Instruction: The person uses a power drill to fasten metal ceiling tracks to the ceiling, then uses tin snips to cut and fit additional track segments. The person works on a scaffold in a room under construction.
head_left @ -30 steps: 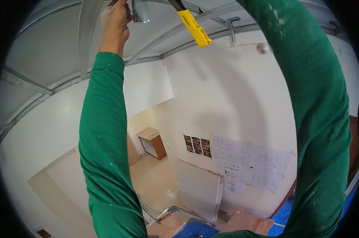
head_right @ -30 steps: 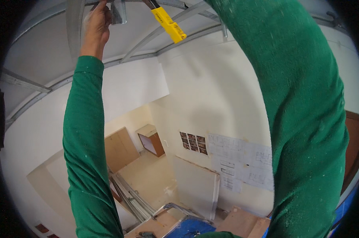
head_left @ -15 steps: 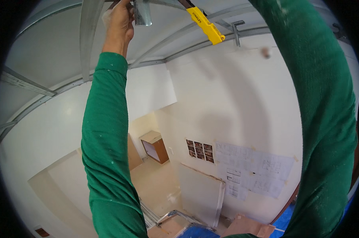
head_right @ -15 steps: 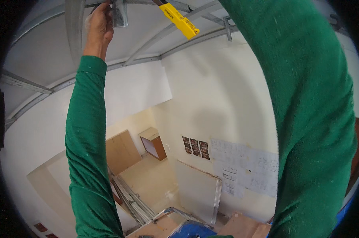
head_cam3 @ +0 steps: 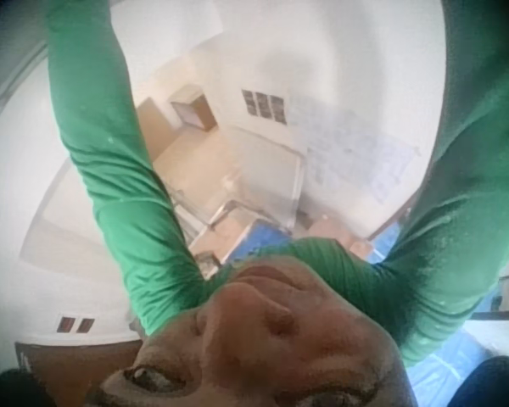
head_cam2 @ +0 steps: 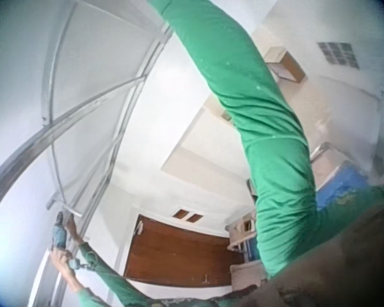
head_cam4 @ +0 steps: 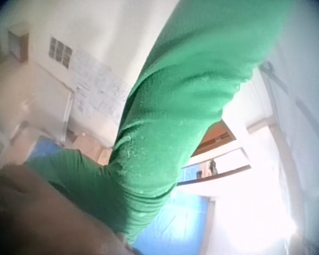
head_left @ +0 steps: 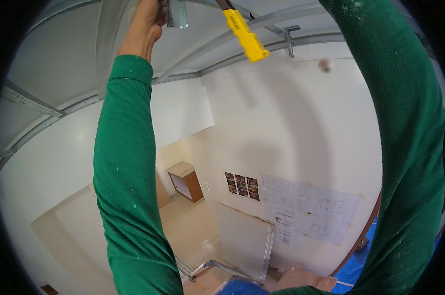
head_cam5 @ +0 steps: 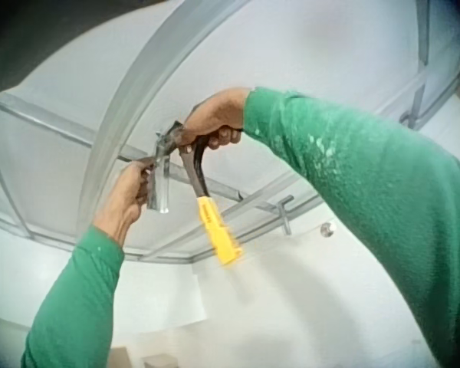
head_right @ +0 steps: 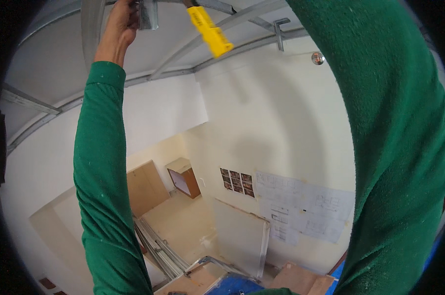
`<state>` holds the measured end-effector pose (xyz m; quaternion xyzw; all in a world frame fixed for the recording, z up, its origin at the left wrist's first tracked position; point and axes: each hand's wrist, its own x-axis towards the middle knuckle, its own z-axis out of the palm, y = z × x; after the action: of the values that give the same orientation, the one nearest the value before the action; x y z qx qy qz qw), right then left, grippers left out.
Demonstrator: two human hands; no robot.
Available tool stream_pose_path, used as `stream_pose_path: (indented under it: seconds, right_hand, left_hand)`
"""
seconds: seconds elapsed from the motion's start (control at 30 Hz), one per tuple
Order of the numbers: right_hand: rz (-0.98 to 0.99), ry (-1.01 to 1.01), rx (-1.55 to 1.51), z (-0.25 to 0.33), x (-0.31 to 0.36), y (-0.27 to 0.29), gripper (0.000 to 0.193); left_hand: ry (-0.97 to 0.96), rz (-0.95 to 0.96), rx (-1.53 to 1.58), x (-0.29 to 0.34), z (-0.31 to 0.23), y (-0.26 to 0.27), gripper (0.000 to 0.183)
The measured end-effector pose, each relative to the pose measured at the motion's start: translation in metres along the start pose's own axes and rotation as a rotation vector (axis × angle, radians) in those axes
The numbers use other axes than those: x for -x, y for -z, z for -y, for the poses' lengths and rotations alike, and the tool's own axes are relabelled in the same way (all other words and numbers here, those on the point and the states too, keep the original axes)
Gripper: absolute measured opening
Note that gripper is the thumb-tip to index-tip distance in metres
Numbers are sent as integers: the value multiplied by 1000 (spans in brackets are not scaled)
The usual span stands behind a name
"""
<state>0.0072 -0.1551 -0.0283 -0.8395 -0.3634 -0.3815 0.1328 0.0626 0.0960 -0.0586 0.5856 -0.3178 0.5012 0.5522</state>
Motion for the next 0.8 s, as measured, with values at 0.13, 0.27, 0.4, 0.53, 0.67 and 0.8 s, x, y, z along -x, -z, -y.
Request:
stream_pose_path:
  seconds: [0.13, 0.27, 0.4, 0.53, 0.67, 0.8]
  right_hand:
    - [-207, -55, 397, 18, 8, -5, 25]
    - [-65, -6, 100, 7, 5, -1, 24]
    - [-161, -65, 308, 17, 4, -3, 22]
    - [-65, -18, 155, 16, 9, -3, 26]
    - [-259, 3, 237, 7, -2, -26, 29]
    - [-27, -12, 246, 19, -16, 9, 27]
  left_hand:
    - [-97, -56, 12, 7, 4, -8, 23]
    - [-233, -83, 90, -12, 13, 2, 20]
    - [-285, -72, 86, -8, 17, 1, 18]
    - [-310, -64, 79, -6, 16, 4, 21]
    - [-357, -64, -29, 2, 17, 5, 23]
    - [-342, -118, -213, 31, -7, -10, 19]
